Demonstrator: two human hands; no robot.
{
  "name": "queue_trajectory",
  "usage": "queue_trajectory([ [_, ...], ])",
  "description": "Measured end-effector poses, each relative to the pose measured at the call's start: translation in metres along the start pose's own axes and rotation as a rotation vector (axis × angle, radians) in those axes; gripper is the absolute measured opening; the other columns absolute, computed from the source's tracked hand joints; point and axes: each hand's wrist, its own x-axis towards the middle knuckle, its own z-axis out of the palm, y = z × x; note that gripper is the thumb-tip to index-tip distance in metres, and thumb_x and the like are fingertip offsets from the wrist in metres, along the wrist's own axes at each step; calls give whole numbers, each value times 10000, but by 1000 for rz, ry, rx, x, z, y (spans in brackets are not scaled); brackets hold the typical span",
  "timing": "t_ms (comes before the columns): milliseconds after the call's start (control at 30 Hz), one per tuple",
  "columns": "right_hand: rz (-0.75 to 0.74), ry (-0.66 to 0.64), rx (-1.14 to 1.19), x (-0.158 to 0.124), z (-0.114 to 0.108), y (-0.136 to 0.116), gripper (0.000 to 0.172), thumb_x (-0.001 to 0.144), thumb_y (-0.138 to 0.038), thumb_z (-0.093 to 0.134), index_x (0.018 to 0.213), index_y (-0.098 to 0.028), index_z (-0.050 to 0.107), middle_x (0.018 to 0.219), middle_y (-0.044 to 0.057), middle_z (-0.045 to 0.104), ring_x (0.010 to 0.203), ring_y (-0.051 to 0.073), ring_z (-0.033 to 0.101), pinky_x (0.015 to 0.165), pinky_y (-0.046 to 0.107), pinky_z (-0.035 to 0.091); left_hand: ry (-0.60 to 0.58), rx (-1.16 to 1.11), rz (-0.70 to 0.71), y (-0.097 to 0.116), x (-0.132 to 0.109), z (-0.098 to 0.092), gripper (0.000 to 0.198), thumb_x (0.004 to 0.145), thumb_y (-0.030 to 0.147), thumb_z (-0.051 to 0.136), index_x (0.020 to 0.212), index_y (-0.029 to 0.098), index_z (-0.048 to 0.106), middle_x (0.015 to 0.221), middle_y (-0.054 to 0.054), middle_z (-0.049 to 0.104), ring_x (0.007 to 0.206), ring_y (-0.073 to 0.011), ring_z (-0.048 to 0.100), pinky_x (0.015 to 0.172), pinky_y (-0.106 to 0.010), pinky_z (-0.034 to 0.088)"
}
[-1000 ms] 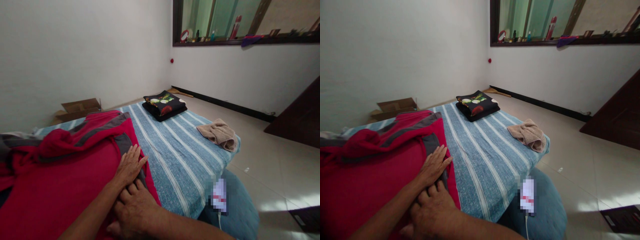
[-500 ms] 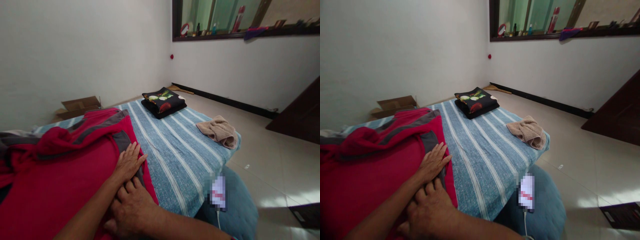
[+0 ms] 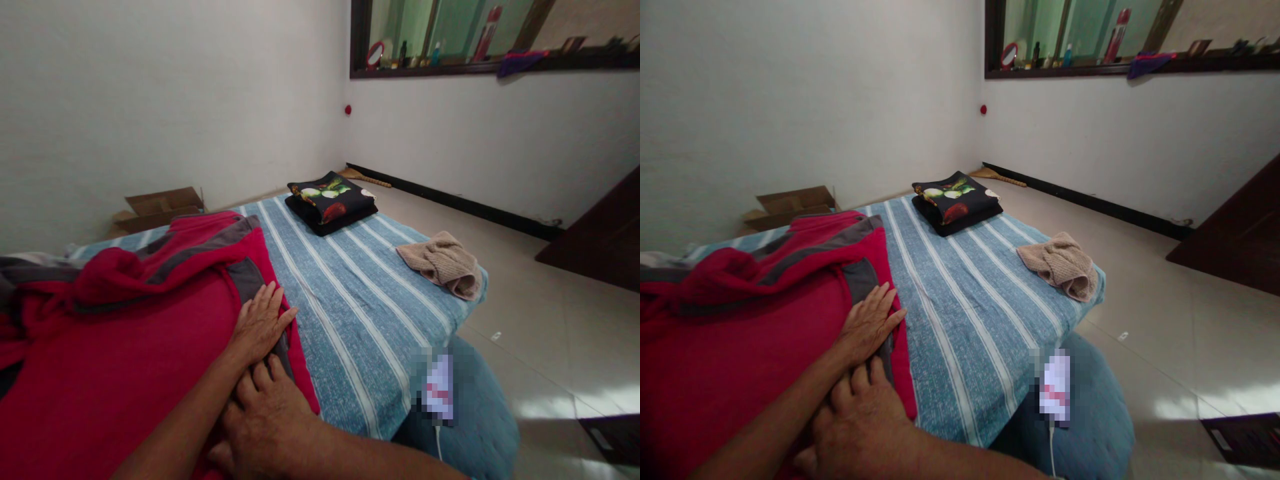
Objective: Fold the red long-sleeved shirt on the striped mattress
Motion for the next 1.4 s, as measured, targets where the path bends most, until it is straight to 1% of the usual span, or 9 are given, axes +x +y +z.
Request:
queue_trajectory([
  [133, 0, -2, -10, -1, -5, -2, 642, 916, -479, 328, 1399, -61, 264, 1447, 204, 247, 1351, 348, 154, 1073, 524, 223, -10, -11, -5, 3, -1, -3, 620, 898, 474, 297, 1378, 84, 343, 1482, -151, 257, 1367, -276, 209, 1048, -436, 254],
  [267, 3, -9, -4, -1, -10, -3, 654, 917, -500, 321, 1394, -57, 273, 1452, 197, 245, 1356, 345, 138, 1080, 516, 222, -7, -7, -8, 3, -1, -2, 622, 898, 486, 285, 1380, 96, 341, 1487, -146, 247, 1368, -275, 205, 1044, -442, 254],
  [467, 10, -26, 16, -3, -5, -6, 637, 927, -472, 308, 1404, -56, 243, 1452, 217, 234, 1361, 339, 137, 1072, 530, 237, 4, -27, -22, 4, -2, -2, 623, 893, 496, 300, 1374, 103, 354, 1485, -138, 258, 1369, -266, 207, 1051, -433, 243],
  [633, 18, -69, 20, -4, -4, -9, 692, 907, -534, 335, 1405, -62, 246, 1457, 234, 213, 1354, 360, 156, 1065, 537, 251, 0, -25, -9, 6, -5, -7, 629, 895, 508, 289, 1355, 90, 384, 1479, -154, 266, 1367, -277, 209, 1051, -432, 241],
  [800, 14, -92, 25, -5, -4, -10, 699, 904, -537, 343, 1416, -75, 229, 1467, 227, 199, 1356, 342, 168, 1070, 544, 240, 34, -69, -16, 4, -6, -2, 631, 895, 512, 297, 1366, 99, 369, 1480, -146, 266, 1369, -277, 203, 1055, -453, 237],
  [1000, 30, -100, 91, -8, 12, -12, 695, 896, -523, 364, 1434, -116, 199, 1475, 222, 183, 1351, 357, 179, 1056, 567, 251, 56, -92, -18, 5, -11, -1, 628, 897, 527, 303, 1369, 118, 369, 1481, -139, 265, 1371, -271, 199, 1069, -463, 221],
  [1133, 40, -114, 106, -9, 19, -14, 732, 859, -532, 439, 1431, -126, 229, 1450, 229, 251, 1331, 385, 220, 1041, 573, 274, 37, -101, -37, 7, -16, -2, 653, 899, 552, 277, 1380, 117, 352, 1490, -128, 244, 1378, -263, 180, 1087, -460, 201],
  [1267, 56, -119, 90, -12, 25, -16, 728, 822, -553, 498, 1416, -188, 287, 1430, 208, 314, 1307, 383, 283, 1020, 576, 307, 13, -146, -42, 7, -19, -2, 674, 894, 582, 240, 1391, 137, 337, 1498, -112, 228, 1384, -258, 159, 1097, -467, 185],
  [1400, 50, -106, 50, -18, 42, -14, 710, 818, -589, 479, 1400, -215, 323, 1388, 211, 386, 1274, 382, 348, 1004, 572, 330, -12, -227, -47, 7, -23, -3, 705, 885, 606, 230, 1396, 129, 322, 1504, -120, 205, 1388, -262, 133, 1105, -485, 169],
])
